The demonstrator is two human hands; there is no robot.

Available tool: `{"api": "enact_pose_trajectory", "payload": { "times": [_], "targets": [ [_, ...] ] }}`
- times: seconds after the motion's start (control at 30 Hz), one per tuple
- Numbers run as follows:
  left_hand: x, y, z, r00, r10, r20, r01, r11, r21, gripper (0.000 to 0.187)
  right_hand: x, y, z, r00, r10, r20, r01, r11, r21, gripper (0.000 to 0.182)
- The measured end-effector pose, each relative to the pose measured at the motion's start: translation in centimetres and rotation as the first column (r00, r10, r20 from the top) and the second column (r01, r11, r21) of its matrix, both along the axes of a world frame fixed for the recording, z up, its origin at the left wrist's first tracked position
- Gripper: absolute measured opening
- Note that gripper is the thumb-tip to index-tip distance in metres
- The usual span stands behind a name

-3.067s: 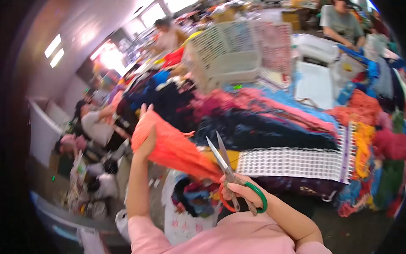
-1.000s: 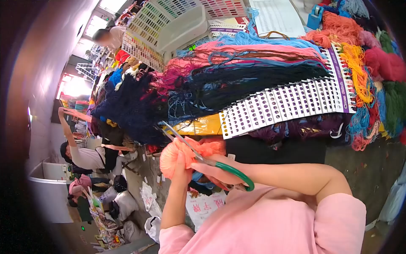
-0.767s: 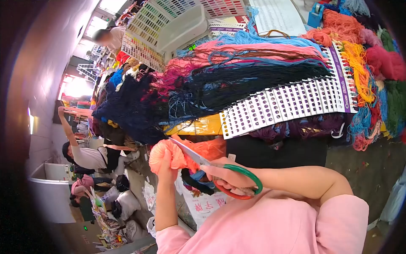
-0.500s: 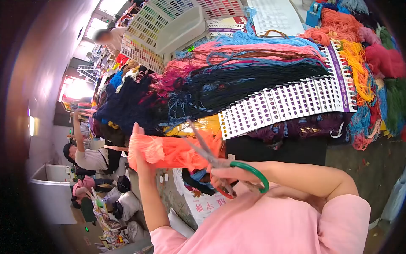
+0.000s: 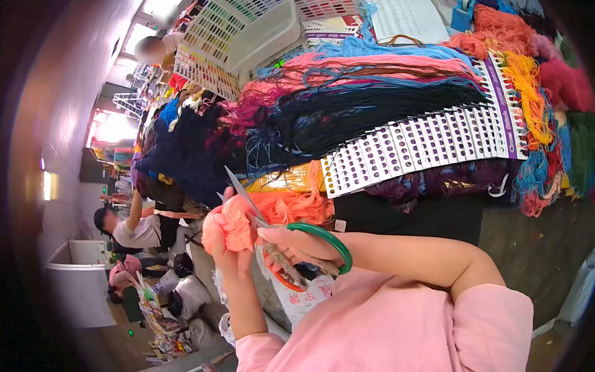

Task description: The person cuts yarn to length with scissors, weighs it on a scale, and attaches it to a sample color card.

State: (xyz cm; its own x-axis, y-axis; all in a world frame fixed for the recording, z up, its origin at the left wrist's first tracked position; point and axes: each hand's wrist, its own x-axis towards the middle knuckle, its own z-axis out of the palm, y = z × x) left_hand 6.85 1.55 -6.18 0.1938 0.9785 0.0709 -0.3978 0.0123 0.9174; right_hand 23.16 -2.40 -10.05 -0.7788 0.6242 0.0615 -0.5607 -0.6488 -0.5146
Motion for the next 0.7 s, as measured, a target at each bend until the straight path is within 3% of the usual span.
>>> {"api": "enact_pose_trajectory", "payload": {
  "times": [0.1,0.23,0.27,0.37,0.47,0.57,0.6,0.7],
  "targets": [
    [-0.7,-0.1,-1.4,0.885,-0.19,0.425,0.272,0.952,-0.141,0.017,0.6,-0.7,0.4,0.984,-0.053,0.17,0.048,0.998,0.036,0.049],
    [2.1,-0.2,-2.3,0.859,-0.018,0.512,0.151,0.964,-0.22,0.022,0.6,-1.8,-0.7,0.906,-0.188,0.379,0.04,0.931,0.364,0.047],
    [2.3,-0.1,-3.1,0.912,-0.078,0.403,0.149,0.978,-0.148,0.023,0.5,-2.2,-0.4,0.878,-0.265,0.4,0.098,0.915,0.391,0.05],
    [4.1,-1.4,-4.0,0.989,-0.085,0.122,0.105,0.98,-0.172,0.034,1.2,-1.9,-0.5,0.875,-0.19,0.446,0.11,0.974,0.2,0.054],
    [4.8,-2.4,-4.3,0.978,-0.119,0.17,0.157,0.962,-0.226,0.052,1.7,-2.7,0.2,0.817,-0.342,0.465,0.222,0.93,0.294,0.039],
    [3.9,-1.9,-3.8,0.952,-0.262,0.16,0.294,0.928,-0.23,0.058,3.5,-3.7,-0.2,0.829,-0.176,0.531,0.122,0.983,0.137,0.035],
    [3.6,-1.6,-3.8,0.966,-0.236,0.108,0.256,0.934,-0.248,0.061,4.2,-3.9,-0.2,0.836,-0.095,0.541,0.078,0.996,0.054,0.035],
    [4.0,-1.7,-5.6,0.942,-0.298,0.156,0.328,0.918,-0.224,0.058,5.4,-4.5,-0.2,0.845,-0.086,0.528,0.11,0.994,-0.015,0.035]
  ]
}}
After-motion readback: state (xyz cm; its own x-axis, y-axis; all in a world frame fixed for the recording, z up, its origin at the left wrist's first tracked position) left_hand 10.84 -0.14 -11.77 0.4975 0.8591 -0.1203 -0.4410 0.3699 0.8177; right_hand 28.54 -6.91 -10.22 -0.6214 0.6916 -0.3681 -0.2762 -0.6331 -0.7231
